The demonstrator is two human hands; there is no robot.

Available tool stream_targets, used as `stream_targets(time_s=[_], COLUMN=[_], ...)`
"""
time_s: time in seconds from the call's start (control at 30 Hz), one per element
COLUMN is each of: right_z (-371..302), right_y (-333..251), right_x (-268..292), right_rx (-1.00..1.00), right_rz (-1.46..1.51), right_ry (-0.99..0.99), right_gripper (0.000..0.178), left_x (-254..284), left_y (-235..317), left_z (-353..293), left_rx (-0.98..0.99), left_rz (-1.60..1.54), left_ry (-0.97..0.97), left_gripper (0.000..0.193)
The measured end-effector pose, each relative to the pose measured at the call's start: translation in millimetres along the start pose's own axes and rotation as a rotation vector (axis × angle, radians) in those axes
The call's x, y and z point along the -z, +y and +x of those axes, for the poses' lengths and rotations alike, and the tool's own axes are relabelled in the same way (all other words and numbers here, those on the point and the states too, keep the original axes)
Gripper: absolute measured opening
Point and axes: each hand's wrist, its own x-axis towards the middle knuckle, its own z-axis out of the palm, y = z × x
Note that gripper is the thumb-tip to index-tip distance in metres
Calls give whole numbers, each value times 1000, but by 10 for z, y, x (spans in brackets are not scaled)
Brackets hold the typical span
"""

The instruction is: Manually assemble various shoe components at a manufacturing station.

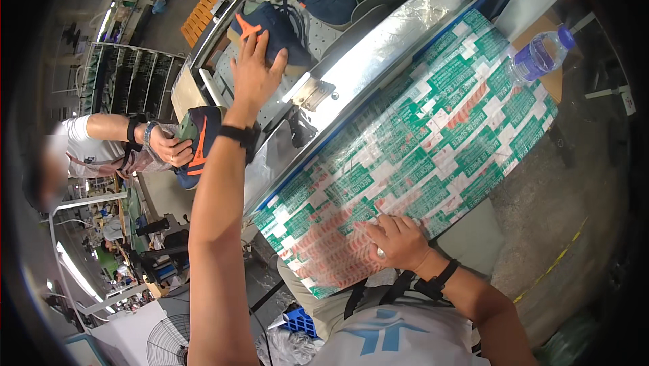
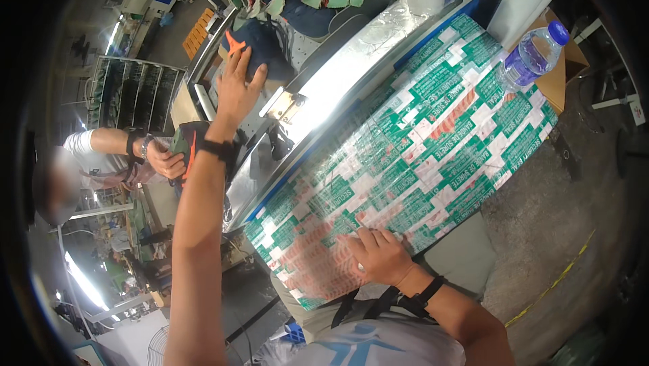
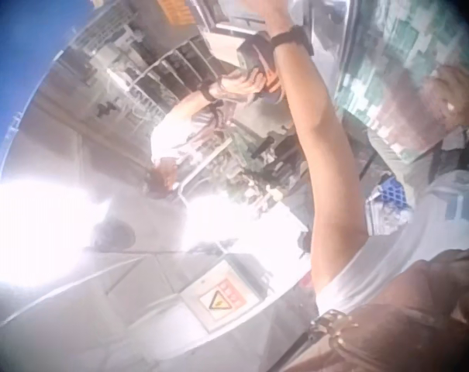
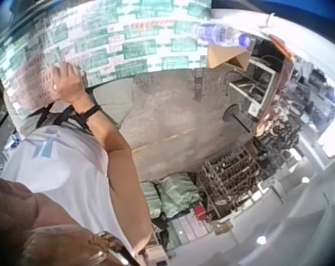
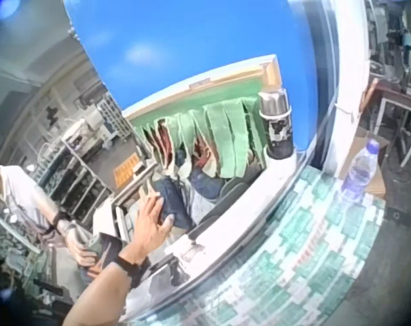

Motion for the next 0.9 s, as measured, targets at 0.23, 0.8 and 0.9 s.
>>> stream_targets(time_s=[0.23,0.8,0.9], right_z=[-31,-23,-53], right_y=[33,-25,-26], right_x=[-30,-64,-105], right_rx=[21,23,31], right_rz=[7,22,-8], right_ry=[-15,10,-7], right_gripper=[40,41,37], left_x=[132,45,428], left_y=[25,-616,-818], left_z=[-81,87,-77], left_rx=[570,898,875], left_rz=[-889,-1327,-1531], left_ry=[-15,29,-78], left_gripper=[118,46,46])
